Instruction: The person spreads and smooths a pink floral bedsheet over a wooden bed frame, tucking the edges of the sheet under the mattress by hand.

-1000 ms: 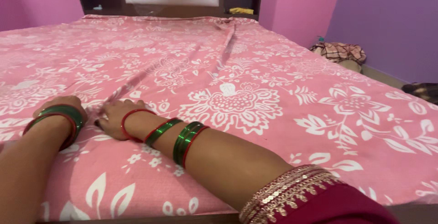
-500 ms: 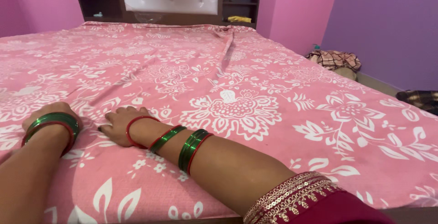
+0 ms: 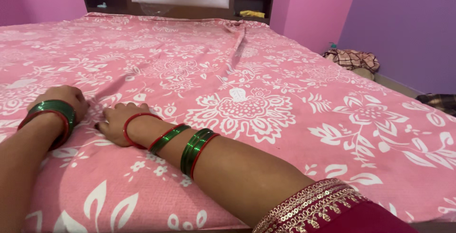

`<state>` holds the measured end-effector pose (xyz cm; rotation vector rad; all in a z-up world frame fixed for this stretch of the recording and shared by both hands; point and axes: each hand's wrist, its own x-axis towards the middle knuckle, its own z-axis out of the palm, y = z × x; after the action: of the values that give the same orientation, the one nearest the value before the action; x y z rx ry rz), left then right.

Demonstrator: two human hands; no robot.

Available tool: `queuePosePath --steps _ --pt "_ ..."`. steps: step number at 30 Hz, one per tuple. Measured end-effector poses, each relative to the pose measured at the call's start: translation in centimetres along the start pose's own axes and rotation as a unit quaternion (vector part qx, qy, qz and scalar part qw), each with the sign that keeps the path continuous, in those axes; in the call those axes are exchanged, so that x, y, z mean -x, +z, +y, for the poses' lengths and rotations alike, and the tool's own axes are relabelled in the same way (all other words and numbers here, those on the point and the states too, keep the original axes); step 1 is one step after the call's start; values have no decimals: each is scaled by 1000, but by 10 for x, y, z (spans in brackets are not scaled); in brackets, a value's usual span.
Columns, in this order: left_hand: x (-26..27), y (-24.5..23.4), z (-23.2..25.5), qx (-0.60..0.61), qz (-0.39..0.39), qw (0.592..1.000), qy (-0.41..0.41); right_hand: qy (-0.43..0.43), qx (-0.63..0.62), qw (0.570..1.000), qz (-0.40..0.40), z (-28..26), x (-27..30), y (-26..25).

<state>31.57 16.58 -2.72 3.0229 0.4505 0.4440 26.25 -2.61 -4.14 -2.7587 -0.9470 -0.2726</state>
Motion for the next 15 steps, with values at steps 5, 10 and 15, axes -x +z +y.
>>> queuePosePath --steps 5,10,15 --pt "14 -12 10 42 87 992 -84 -27 3 999 39 2 3 2" --pt "26 -13 8 18 47 997 -52 -22 6 1000 20 10 -5 12" --pt "21 -11 11 -31 1 998 -57 -74 11 996 -40 12 -2 11"
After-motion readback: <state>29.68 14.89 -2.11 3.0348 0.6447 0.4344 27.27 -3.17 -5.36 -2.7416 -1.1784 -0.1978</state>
